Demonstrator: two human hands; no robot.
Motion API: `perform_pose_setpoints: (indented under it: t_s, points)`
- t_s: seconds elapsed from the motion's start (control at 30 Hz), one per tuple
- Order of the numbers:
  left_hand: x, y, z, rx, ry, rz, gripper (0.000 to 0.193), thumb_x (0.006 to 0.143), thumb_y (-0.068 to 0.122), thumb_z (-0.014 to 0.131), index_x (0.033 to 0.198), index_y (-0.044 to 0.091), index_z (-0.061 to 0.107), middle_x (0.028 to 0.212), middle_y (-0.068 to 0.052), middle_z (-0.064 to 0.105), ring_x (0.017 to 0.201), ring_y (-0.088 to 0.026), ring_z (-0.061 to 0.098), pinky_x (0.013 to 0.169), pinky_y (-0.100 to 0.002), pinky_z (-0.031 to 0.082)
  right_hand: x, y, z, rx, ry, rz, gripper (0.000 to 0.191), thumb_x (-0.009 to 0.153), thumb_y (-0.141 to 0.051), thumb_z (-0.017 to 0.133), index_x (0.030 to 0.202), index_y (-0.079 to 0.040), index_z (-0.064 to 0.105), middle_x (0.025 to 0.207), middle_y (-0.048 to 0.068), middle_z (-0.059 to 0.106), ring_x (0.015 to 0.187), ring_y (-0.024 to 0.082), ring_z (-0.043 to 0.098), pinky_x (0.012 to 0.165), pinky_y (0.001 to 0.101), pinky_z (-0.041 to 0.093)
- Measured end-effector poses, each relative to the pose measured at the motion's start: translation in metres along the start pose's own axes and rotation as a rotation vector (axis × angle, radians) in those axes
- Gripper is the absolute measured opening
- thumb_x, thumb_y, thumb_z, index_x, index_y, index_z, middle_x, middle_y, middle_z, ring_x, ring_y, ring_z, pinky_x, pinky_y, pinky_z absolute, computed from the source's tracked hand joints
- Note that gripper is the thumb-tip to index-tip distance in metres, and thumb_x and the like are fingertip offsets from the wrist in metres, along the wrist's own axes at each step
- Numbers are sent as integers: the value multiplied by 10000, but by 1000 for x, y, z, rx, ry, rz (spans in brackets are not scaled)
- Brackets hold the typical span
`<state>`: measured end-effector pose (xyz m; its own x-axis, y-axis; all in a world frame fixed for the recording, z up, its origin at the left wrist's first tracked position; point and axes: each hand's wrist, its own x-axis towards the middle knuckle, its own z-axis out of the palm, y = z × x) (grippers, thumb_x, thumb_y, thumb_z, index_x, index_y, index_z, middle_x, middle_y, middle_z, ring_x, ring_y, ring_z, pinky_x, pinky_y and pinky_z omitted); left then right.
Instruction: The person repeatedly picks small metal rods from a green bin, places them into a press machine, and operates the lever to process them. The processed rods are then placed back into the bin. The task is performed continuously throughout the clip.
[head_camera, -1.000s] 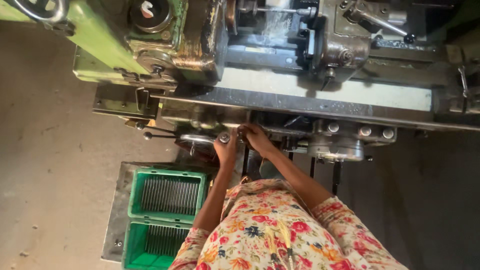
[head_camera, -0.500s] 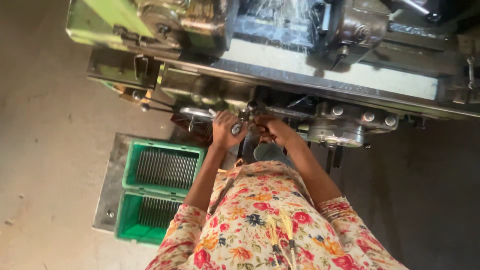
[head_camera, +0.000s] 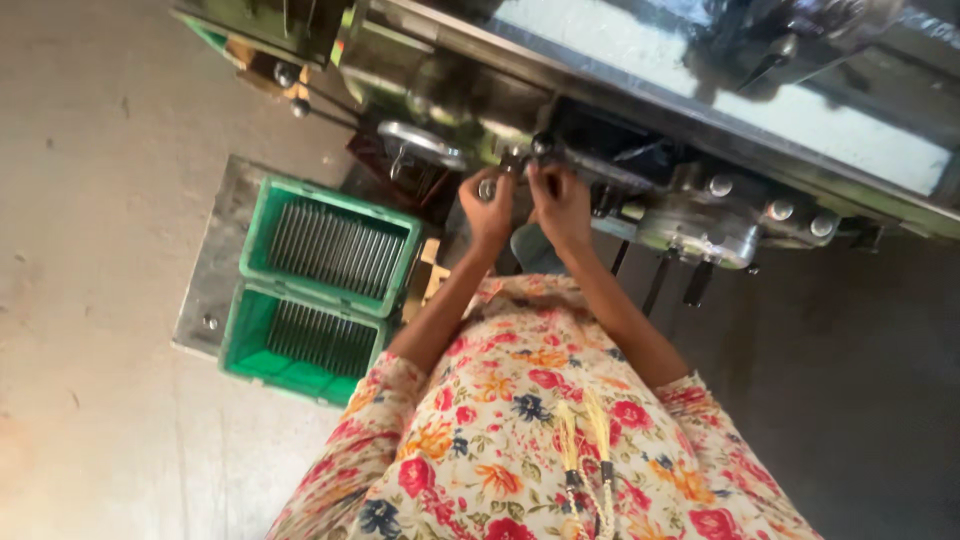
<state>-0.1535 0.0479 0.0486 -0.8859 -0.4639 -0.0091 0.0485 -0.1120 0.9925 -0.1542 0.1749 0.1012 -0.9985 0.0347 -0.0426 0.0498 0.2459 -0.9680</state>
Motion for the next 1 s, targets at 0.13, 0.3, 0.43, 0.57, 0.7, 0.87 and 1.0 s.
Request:
perform_pose_setpoints:
  t_s: [0.13,0.3,0.43,0.57,0.7,0.87,1.0]
  points:
    - [3,-12,-1,-33,106,20,186,858,106,705,841,-76,670,799,-51,665,766,-137,605,711,-313,503,-7,-19,18,-151,73,-191,233,1026,-218,723,906,-27,665,657,32,606,574,76,519,506,300,414]
    - [23,-2,-20,-70,-28,-201,219,861,160,673,750,-28,669,689,-24,621,678,-136,554,646,-327,458,-8,-24,32,-82,45,-219,264,1006,-230,754,895,-36,615,633,69,554,514,106,506,469,317,390]
    - [31,1,-33,-615,-143,-1067,382,816,432,599,783,62,688,682,-85,683,589,-236,631,572,-359,507,-1,-16,40,-235,-110,-275,266,990,-212,803,992,-38,601,666,93,597,532,146,594,494,316,464]
    - [12,-9,-68,-675,-386,-939,601,895,689,569,809,97,627,663,-9,579,516,-144,500,451,-295,336,-2,2,37,-273,-354,-607,146,1115,-155,749,1176,-38,685,1037,148,767,905,221,781,780,344,617]
    - [-21,-27,-107,-474,-625,-709,521,1024,585,550,938,71,550,728,-19,436,603,-154,416,523,-316,321,-12,34,23,-318,-193,-550,171,1093,-166,750,1104,-1,708,1023,151,760,898,235,753,778,360,609]
    - [-31,-57,-157,570,32,-128,337,923,77,593,1244,0,530,998,-237,662,899,-444,650,790,-514,524,-26,76,-44,-407,-73,-335,187,1071,-182,739,1097,1,704,1037,114,758,914,219,757,778,334,638]
    - [-24,-76,-218,837,201,-211,441,820,-78,520,1206,89,653,1084,-194,685,1005,-389,646,904,-500,522,-51,100,-105,-466,-85,-199,140,1059,-95,743,1097,22,675,1021,134,724,900,218,715,768,345,586]
